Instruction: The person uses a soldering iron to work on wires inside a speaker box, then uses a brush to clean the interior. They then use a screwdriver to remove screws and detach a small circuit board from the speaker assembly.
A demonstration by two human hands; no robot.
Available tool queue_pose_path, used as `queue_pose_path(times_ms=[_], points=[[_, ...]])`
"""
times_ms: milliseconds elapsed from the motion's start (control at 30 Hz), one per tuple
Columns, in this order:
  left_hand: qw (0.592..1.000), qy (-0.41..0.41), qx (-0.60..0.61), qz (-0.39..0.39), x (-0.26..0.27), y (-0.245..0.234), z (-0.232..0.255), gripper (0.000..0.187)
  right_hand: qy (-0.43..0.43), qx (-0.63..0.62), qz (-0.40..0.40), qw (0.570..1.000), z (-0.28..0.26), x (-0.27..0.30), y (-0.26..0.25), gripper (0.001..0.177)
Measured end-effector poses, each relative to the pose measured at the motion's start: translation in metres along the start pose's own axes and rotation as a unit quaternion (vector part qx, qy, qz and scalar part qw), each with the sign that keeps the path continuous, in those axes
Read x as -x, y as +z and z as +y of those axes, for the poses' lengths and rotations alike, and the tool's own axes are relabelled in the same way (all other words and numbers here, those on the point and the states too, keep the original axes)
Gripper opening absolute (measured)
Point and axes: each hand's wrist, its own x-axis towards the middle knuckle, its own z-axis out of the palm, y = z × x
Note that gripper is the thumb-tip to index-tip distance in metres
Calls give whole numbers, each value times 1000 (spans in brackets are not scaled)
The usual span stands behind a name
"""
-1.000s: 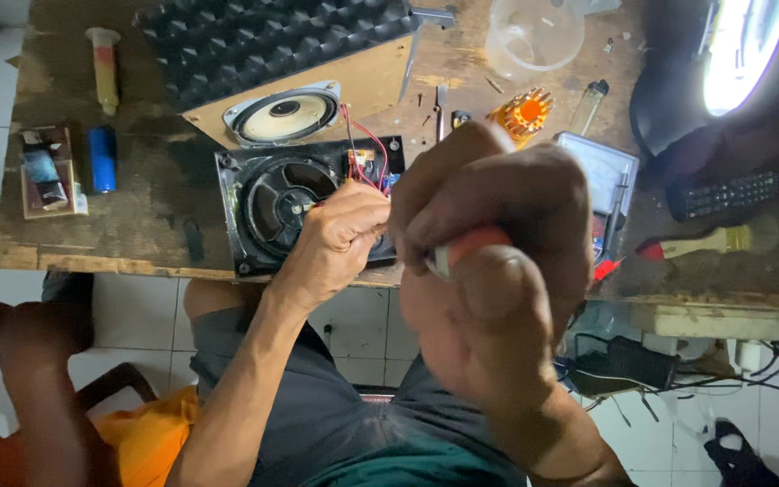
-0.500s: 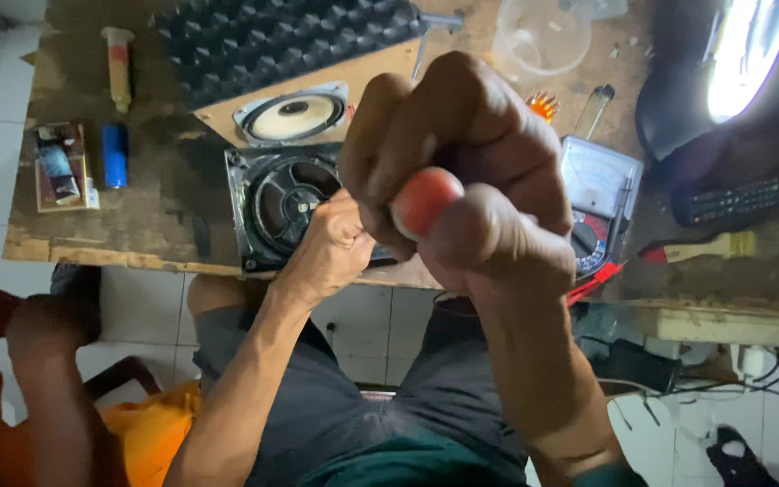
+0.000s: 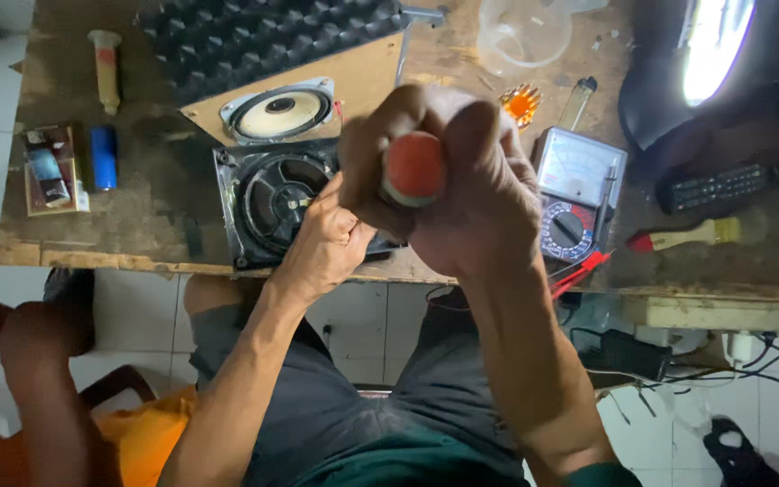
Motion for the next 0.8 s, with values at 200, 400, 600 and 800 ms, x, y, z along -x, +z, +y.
queue_pose_path(times_ms=[200,400,600,800], points=[[1000,-24,-5,-7,-2,3,4,26,-13,69,-78,994,-10,-11,5,11],[997,-56,-52,10,14,13,-12,41,-23,27,18,999,6,1,-1,45],[998,3,-65,10,-6,7,12,12,-1,60,-23,998,8,-12,-10,64],[999,-37,18,32,0,12,11,14,-34,52,-50,997,15,-3,-12,50]])
